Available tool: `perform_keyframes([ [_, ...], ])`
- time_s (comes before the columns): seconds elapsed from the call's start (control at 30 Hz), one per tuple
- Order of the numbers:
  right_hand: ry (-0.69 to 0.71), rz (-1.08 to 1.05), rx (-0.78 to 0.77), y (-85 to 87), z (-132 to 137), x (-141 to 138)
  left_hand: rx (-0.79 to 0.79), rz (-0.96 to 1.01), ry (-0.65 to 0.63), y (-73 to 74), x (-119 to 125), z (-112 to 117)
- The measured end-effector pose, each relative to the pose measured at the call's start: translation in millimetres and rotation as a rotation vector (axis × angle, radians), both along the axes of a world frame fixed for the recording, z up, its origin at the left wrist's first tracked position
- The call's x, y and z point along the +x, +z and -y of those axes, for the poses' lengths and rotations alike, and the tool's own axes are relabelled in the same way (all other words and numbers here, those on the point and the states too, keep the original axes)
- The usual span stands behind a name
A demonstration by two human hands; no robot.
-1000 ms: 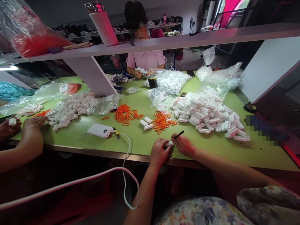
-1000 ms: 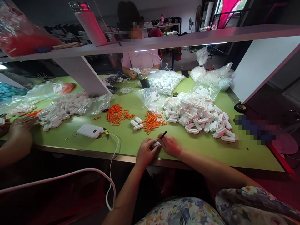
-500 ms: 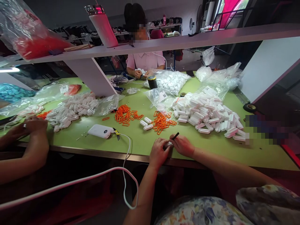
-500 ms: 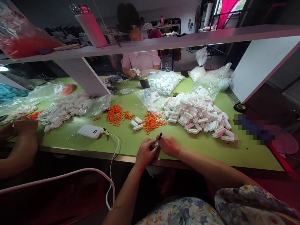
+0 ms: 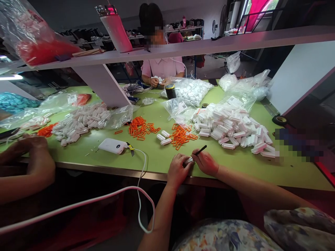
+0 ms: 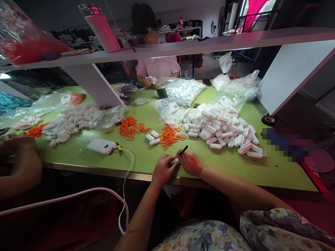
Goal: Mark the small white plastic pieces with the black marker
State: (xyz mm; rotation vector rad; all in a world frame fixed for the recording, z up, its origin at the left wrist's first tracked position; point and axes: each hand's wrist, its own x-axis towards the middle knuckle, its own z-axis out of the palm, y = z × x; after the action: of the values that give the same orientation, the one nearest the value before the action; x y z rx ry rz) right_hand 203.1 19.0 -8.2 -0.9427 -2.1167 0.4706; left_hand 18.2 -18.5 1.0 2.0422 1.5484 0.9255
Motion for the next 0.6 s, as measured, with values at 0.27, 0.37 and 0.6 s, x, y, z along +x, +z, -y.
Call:
perform_keyframes([
  [0.27, -0.014, 0.015, 0.007, 2.1, 1.4, -1.1, -0.011, -0.008, 0.001, 2.4, 0.3, 0.9],
  [0.37, -0.023, 0.028, 0.013, 0.6, 1.0, -1.4, -0.015, -0.004, 0.001, 1.9, 0.3, 0.5],
  [0.6, 0.014, 0.09, 0.051, -7.7, -1.1, -2.2, -0.018, -0.015, -0.004, 2.8, 0.1, 0.7],
])
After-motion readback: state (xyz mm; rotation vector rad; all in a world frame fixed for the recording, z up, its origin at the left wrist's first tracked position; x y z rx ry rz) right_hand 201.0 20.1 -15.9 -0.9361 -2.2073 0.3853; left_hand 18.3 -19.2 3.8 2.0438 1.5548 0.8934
